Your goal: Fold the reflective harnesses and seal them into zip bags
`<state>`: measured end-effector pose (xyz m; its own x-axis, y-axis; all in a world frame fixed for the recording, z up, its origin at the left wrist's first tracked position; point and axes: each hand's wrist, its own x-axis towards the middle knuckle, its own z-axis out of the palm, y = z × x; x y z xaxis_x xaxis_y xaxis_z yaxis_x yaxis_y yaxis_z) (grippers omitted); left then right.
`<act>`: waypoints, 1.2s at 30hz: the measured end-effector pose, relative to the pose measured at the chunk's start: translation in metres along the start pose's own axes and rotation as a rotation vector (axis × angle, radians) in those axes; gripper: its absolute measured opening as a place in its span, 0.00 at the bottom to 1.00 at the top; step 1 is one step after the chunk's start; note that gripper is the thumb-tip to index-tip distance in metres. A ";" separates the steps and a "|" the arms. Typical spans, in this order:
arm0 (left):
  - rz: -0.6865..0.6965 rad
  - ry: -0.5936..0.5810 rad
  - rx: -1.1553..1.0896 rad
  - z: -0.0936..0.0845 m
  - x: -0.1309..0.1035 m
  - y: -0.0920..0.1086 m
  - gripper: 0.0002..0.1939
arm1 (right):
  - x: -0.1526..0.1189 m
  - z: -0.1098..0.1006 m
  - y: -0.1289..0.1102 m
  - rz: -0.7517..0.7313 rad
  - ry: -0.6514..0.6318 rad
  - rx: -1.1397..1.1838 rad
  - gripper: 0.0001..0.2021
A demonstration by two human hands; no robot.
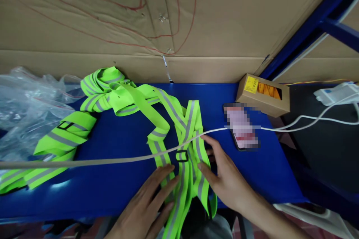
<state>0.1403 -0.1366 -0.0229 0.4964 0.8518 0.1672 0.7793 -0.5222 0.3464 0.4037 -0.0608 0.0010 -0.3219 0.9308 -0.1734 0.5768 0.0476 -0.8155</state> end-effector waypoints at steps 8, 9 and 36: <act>-0.068 -0.019 -0.033 -0.007 0.031 -0.003 0.28 | -0.002 -0.002 -0.024 -0.327 -0.144 -0.388 0.37; -0.047 -0.018 -0.011 -0.006 0.033 -0.004 0.28 | -0.002 -0.001 -0.026 -0.344 -0.152 -0.467 0.39; 0.036 0.344 0.061 -0.026 0.037 -0.018 0.15 | 0.022 0.001 -0.007 0.031 -0.116 0.703 0.21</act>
<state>0.1346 -0.0950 0.0008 0.3742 0.7913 0.4836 0.7901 -0.5450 0.2806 0.3918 -0.0407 0.0027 -0.4139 0.8813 -0.2281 -0.0214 -0.2600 -0.9654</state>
